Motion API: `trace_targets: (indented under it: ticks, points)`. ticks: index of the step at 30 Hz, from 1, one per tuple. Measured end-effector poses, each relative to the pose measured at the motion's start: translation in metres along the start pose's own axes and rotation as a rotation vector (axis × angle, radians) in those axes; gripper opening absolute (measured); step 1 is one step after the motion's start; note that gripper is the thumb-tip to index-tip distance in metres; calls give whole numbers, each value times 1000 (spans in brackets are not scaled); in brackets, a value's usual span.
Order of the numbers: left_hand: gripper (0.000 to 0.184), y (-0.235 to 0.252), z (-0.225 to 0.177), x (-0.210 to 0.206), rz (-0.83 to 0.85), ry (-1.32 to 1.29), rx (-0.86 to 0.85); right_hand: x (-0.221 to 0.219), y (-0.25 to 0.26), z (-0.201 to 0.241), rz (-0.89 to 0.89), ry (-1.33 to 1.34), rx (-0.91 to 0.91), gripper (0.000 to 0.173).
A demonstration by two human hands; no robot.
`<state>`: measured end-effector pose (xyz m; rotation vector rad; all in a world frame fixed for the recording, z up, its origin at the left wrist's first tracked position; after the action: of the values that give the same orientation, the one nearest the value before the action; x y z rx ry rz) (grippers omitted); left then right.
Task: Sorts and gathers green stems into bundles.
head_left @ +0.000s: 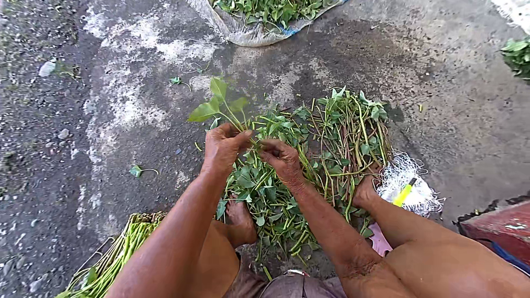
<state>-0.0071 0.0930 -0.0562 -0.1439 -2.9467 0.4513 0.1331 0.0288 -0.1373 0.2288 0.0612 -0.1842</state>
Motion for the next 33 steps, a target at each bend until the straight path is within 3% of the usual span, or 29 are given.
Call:
trace_targets:
  ticks: [2,4,7,11,14,16,20,25,33]
  points:
    - [10,-1,1,-1,14,24,-41,-3,-1,-1,-73,-56,121,14]
    - [12,-3,-4,0,6,58,-148,-1,-2,-9,-97,-21,88,7]
    - [15,-4,-21,15,-36,76,-309,23,0,-46,-116,-198,-216,13]
    - [16,-3,-29,28,-98,58,-337,96,-13,-127,-102,-685,-695,49]
    - [12,-4,-23,18,-49,19,-260,131,-36,-170,8,-863,-927,49]
    - [10,-5,-22,9,-7,-37,-203,137,-44,-183,95,-893,-986,48]
    - [18,-3,-17,4,34,-79,-89,136,-37,-175,8,-742,-886,33]
    - [25,2,-14,2,40,-126,15,137,-17,-149,-232,-349,-559,24]
    - [26,10,-8,-3,-75,-321,78,71,12,-68,-120,-29,-185,17]
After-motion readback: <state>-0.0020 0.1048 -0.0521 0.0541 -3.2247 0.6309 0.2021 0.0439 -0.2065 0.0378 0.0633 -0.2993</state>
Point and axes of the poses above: each hand's wrist, its own y-axis towards the middle knuckle, its own x-axis out of the back of the hand, z = x × y, the point moved 4 cm from there along y, towards the middle knuckle
